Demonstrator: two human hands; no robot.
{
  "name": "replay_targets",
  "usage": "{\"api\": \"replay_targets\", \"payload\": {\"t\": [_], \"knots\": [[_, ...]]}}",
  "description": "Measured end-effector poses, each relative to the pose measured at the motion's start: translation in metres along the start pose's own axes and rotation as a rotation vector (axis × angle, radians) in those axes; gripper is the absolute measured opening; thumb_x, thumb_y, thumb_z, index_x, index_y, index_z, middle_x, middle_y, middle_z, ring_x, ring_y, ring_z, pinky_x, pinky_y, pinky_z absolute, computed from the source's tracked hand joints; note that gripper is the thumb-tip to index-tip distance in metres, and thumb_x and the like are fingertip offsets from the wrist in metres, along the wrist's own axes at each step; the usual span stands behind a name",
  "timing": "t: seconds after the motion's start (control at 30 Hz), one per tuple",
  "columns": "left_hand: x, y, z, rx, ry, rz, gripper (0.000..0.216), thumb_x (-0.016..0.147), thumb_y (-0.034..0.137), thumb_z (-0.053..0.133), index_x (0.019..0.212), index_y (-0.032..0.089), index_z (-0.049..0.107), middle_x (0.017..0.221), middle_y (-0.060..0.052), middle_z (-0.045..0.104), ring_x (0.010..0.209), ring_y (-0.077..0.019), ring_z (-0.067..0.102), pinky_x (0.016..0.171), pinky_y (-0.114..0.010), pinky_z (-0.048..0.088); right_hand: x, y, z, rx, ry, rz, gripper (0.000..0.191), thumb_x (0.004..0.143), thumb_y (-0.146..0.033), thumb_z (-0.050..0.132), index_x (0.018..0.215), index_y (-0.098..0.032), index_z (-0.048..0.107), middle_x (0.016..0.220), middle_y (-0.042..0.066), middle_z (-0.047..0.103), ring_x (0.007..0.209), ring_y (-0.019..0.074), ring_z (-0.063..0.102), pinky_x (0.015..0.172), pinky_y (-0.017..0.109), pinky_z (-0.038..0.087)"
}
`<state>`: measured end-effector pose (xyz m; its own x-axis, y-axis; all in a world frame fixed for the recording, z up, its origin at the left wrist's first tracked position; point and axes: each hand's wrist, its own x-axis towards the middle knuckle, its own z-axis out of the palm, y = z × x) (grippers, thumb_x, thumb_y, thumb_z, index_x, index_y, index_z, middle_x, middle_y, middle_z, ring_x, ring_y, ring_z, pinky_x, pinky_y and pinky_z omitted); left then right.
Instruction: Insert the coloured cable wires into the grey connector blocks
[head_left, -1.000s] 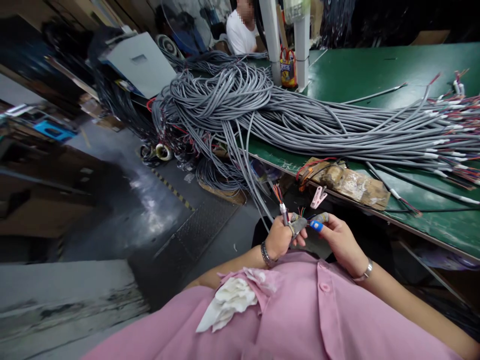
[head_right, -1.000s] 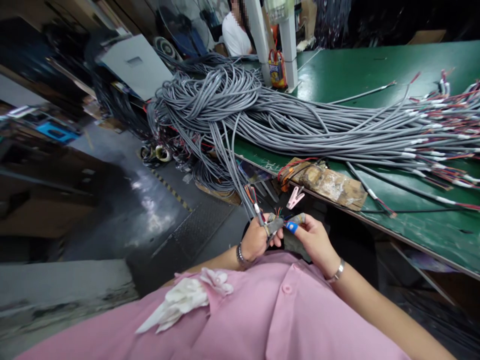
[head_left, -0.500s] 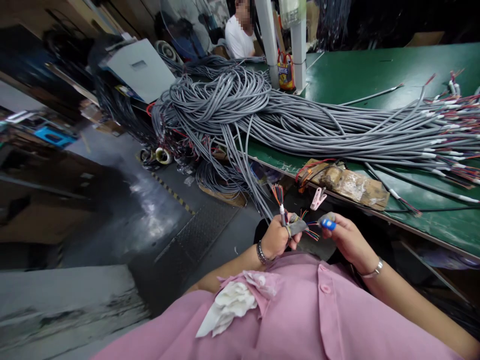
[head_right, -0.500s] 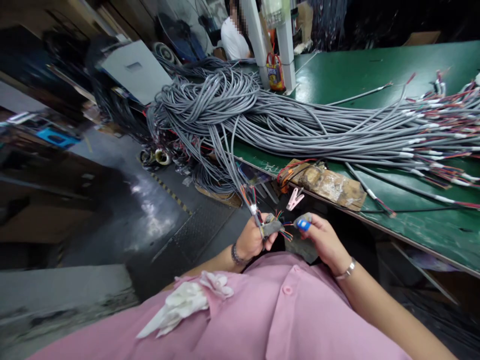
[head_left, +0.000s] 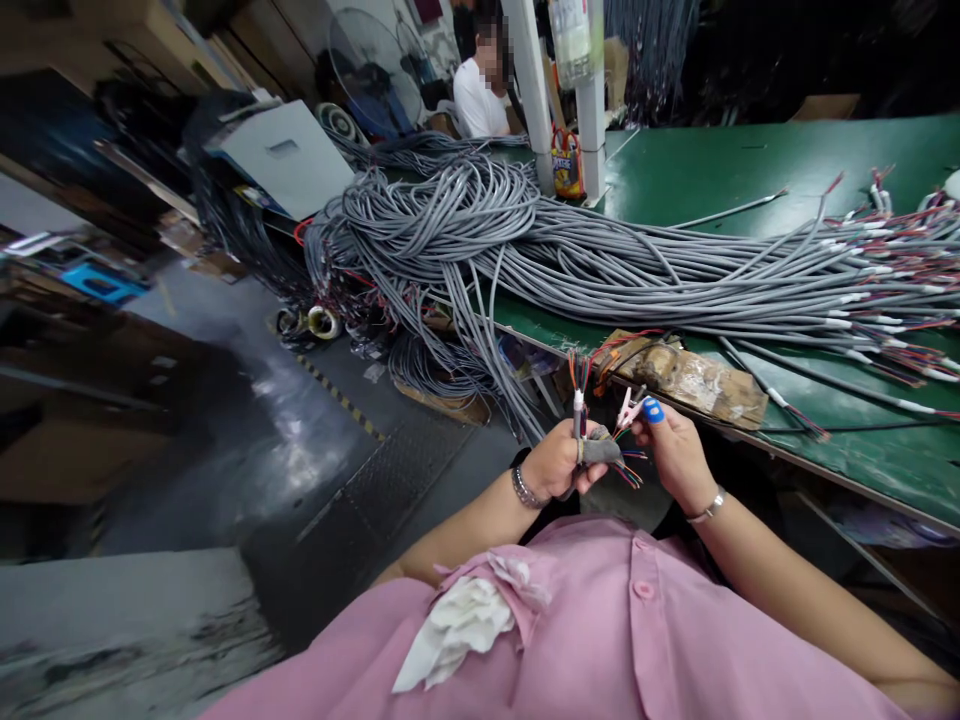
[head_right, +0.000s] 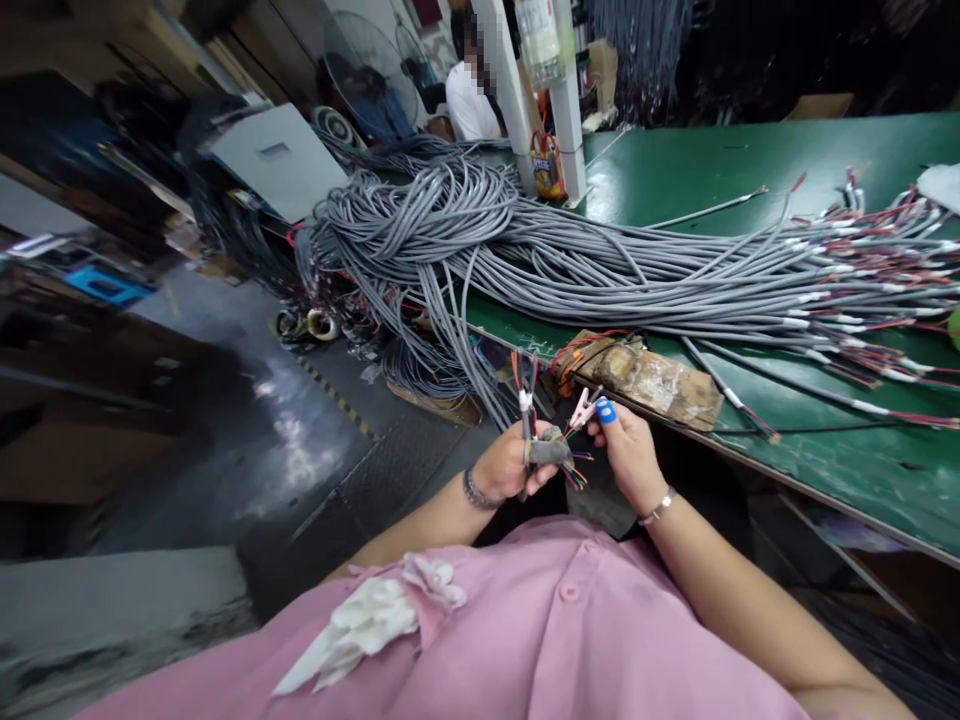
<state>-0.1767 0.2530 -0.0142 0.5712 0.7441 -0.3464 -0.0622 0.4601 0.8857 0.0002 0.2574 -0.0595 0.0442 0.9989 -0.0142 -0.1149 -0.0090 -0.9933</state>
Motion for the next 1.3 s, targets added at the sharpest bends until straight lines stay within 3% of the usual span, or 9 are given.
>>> {"api": "replay_targets", "payload": {"t": [0.07,0.23,0.43,0.6,0.83,0.93,1.03,1.13,1.3], "knots": [[0.004,0.0,-0.003,-0.016,-0.004,-0.027,0.035,0.066,0.042,0.073,0.059,0.013,0.054,0.044,0.002,0.053,0.028,-0.0055,0.041,0.029,-0.017,0.027,0.001,0.003,0.003,0.079,0.027,0.01,0.042,0.084,-0.06,0.05,0.077,-0.021,0.063,0.066,0.001,0.057,0.057,0.0132,0.046,0.056,0.027,0.038],[0.011,-0.002,-0.007,-0.042,-0.024,-0.054,0.036,0.062,0.043,0.074,0.063,0.013,0.055,0.043,0.002,0.053,0.027,-0.006,0.041,0.029,-0.017,0.027,0.008,0.0,0.011,0.392,-0.166,0.231,0.056,0.078,-0.072,0.047,0.087,-0.019,0.064,0.072,0.003,0.057,0.061,0.0147,0.05,0.057,0.028,0.044],[0.014,-0.007,-0.007,-0.06,-0.024,-0.062,0.034,0.063,0.041,0.074,0.063,0.013,0.054,0.042,0.003,0.053,0.027,-0.0059,0.04,0.028,-0.017,0.027,0.011,-0.006,0.018,0.521,-0.084,0.273,0.047,0.074,-0.065,0.061,0.082,-0.019,0.065,0.073,0.002,0.056,0.063,0.0137,0.049,0.062,0.027,0.046],[0.015,-0.011,-0.008,-0.038,-0.002,-0.081,0.036,0.062,0.043,0.075,0.065,0.013,0.055,0.044,0.003,0.054,0.027,-0.0052,0.04,0.028,-0.017,0.027,0.009,-0.008,0.018,0.502,-0.084,0.28,0.051,0.074,-0.069,0.057,0.082,-0.02,0.063,0.072,0.003,0.058,0.063,0.0152,0.052,0.064,0.03,0.047],[0.002,-0.007,0.0,-0.006,0.002,-0.025,0.037,0.063,0.044,0.074,0.06,0.013,0.053,0.044,0.002,0.054,0.028,-0.0061,0.042,0.028,-0.017,0.028,0.003,-0.006,0.001,0.583,-0.238,0.404,0.057,0.078,-0.074,0.044,0.085,-0.021,0.065,0.08,0.004,0.062,0.062,0.0131,0.054,0.06,0.026,0.046],[-0.007,-0.011,0.005,0.06,0.036,-0.004,0.04,0.066,0.048,0.072,0.058,0.013,0.054,0.045,0.001,0.055,0.029,-0.0061,0.043,0.028,-0.017,0.03,-0.008,-0.009,-0.007,0.577,-0.362,0.44,0.054,0.076,-0.07,0.053,0.088,-0.019,0.066,0.082,0.005,0.063,0.066,0.0135,0.055,0.061,0.026,0.046],[-0.011,-0.019,0.01,0.135,0.096,0.02,0.043,0.069,0.051,0.07,0.056,0.013,0.055,0.046,0.001,0.054,0.03,-0.0059,0.044,0.03,-0.017,0.032,-0.019,-0.013,-0.012,0.47,-0.454,0.432,0.039,0.072,-0.054,0.07,0.085,-0.018,0.065,0.08,0.004,0.062,0.068,0.0139,0.055,0.062,0.026,0.045],[-0.011,-0.026,0.011,0.196,0.124,0.046,0.043,0.072,0.051,0.068,0.056,0.012,0.056,0.047,0.0,0.055,0.032,-0.0066,0.046,0.032,-0.017,0.033,-0.026,-0.016,-0.012,0.309,-0.438,0.376,0.028,0.07,-0.039,0.077,0.082,-0.017,0.063,0.075,0.001,0.062,0.065,0.0122,0.053,0.062,0.025,0.042],[-0.012,-0.03,0.012,0.215,0.127,0.063,0.044,0.074,0.052,0.066,0.056,0.012,0.056,0.046,0.0,0.056,0.033,-0.007,0.048,0.034,-0.017,0.033,-0.03,-0.019,-0.005,0.232,-0.38,0.332,0.027,0.069,-0.038,0.077,0.076,-0.017,0.062,0.069,0.0,0.063,0.062,0.012,0.053,0.062,0.027,0.04]]}}
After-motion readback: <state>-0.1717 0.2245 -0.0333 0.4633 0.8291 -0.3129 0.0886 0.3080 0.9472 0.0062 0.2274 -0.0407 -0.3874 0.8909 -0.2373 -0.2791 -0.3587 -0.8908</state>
